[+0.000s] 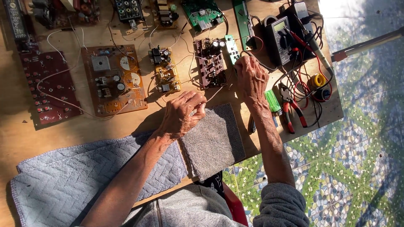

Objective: The person works at a wooden table cluttered with electronic components, using a multimeter to test circuit boards. They handle wires and probes, connecting them to various points on the boards while occasionally adjusting their position.

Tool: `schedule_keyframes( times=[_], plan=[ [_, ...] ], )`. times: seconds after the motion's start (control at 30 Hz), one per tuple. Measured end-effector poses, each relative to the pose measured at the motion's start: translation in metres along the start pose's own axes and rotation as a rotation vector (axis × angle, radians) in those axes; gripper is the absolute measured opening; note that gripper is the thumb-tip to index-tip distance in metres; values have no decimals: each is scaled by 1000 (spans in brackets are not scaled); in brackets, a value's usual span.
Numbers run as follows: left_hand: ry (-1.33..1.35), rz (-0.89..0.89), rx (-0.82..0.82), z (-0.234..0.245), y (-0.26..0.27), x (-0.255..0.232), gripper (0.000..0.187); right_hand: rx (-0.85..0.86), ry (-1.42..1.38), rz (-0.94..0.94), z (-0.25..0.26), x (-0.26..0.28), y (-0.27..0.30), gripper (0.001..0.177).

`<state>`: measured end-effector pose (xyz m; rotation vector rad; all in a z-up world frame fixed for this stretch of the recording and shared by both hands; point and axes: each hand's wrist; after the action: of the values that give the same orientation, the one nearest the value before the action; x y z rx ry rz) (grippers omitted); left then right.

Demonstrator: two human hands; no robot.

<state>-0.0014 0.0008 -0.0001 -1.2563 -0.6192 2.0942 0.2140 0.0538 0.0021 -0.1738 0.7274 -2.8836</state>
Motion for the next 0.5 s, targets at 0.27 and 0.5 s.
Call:
schedule_keyframes(
  times=[0.27, 0.5],
  plan=[
    [-11, -2, -7, -4, 2, 2, 5, -20, -26, 63, 13, 17, -6, 7],
    [22, 1, -16, 0, -1, 0, 4, 75, -74, 83, 17, 18, -8, 3]
  ],
)
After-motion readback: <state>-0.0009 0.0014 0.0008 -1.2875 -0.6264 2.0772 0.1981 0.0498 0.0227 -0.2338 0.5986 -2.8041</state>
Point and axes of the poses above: each hand's wrist, its own y-axis away from the middle knuckle, its own z-axis out of the back of the hand, x = y × z, and after that the axes turned 5 degrees about -z, right-handed
